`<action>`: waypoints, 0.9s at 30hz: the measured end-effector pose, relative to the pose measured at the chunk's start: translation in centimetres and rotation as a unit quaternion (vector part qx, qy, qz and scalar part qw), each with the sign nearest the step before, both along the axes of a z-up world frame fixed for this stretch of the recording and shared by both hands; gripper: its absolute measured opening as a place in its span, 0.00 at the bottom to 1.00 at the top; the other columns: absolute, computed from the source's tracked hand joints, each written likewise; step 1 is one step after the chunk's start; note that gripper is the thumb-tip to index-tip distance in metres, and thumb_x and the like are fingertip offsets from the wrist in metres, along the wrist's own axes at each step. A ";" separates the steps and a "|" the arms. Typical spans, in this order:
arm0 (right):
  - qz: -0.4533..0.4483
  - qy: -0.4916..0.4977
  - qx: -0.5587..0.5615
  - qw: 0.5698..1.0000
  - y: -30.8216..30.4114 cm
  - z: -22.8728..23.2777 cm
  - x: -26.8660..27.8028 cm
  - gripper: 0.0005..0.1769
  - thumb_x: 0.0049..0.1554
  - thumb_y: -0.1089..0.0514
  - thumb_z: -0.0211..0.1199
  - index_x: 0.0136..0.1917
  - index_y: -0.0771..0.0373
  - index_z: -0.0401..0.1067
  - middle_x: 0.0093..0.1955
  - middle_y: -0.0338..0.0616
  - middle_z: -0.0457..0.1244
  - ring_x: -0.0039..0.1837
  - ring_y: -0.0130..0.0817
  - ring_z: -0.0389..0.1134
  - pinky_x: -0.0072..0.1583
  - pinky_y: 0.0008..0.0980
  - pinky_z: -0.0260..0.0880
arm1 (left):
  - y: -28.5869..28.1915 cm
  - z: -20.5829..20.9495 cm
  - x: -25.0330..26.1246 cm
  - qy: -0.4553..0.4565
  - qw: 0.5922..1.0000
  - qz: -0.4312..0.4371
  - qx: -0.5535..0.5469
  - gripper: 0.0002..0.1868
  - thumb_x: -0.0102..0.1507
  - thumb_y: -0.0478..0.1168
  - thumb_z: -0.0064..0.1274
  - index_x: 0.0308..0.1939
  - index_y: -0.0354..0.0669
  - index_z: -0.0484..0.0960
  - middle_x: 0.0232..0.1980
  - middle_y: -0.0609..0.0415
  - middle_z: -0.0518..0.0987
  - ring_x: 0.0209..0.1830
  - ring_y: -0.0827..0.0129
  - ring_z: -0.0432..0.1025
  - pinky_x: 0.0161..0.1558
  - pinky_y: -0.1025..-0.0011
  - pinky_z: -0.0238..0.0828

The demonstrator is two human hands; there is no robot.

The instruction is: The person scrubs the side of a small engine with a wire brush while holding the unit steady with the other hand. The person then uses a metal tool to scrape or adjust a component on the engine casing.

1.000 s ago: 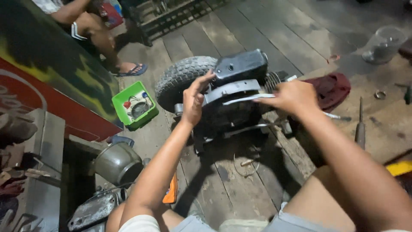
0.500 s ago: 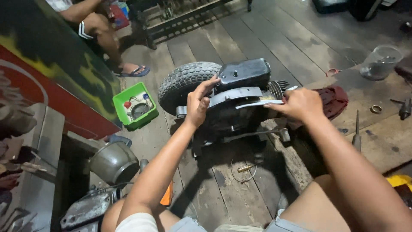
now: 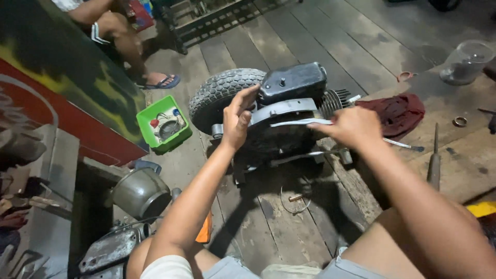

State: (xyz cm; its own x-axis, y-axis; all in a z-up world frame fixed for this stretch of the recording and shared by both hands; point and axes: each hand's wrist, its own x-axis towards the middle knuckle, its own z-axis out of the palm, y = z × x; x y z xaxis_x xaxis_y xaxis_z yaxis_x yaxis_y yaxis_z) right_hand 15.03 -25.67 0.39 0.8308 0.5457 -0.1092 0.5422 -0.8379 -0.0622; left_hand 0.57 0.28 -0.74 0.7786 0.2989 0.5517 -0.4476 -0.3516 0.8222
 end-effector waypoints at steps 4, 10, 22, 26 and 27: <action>0.033 0.010 0.072 0.997 1.5 0.9 -3.3 0.40 0.50 0.14 0.52 0.36 0.51 0.77 0.38 0.52 0.72 0.51 0.53 0.75 0.50 0.47 0.73 | 0.0 -0.3 0.3 0.005 1.000 0.012 0.004 0.49 0.58 0.82 0.46 0.68 0.52 0.75 0.68 0.50 0.76 0.69 0.55 0.68 0.67 0.53 0.65; 0.019 -0.007 -0.022 1.000 -1.5 -0.9 2.9 0.44 0.49 0.12 0.48 0.44 0.50 0.81 0.46 0.53 0.74 0.59 0.53 0.75 0.57 0.47 0.73 | -0.3 -0.1 -0.1 0.022 0.999 0.031 0.008 0.43 0.62 0.79 0.43 0.70 0.56 0.73 0.69 0.52 0.76 0.69 0.58 0.70 0.66 0.55 0.68; -0.005 0.064 -0.020 0.998 -7.1 -1.5 2.8 0.42 0.52 0.16 0.51 0.42 0.53 0.83 0.44 0.52 0.75 0.60 0.52 0.74 0.58 0.46 0.72 | -1.5 1.2 -0.6 0.080 0.982 0.142 0.091 0.31 0.67 0.64 0.50 0.66 0.52 0.73 0.62 0.45 0.80 0.63 0.50 0.74 0.63 0.53 0.71; -0.079 0.134 0.049 0.987 -10.0 -2.1 3.0 0.42 0.59 0.25 0.54 0.44 0.69 0.81 0.34 0.55 0.69 0.39 0.48 0.69 0.46 0.42 0.69 | -2.4 2.4 -1.0 0.054 0.974 0.154 0.157 0.31 0.63 0.53 0.57 0.63 0.37 0.71 0.58 0.41 0.82 0.58 0.54 0.79 0.59 0.63 0.73; -0.102 0.157 0.093 0.978 -10.6 -2.7 3.0 0.39 0.61 0.28 0.55 0.48 0.69 0.81 0.35 0.55 0.68 0.39 0.47 0.69 0.47 0.42 0.70 | -2.5 2.5 -1.0 0.058 0.967 0.171 0.180 0.32 0.62 0.55 0.58 0.63 0.38 0.71 0.56 0.41 0.83 0.56 0.53 0.80 0.57 0.63 0.74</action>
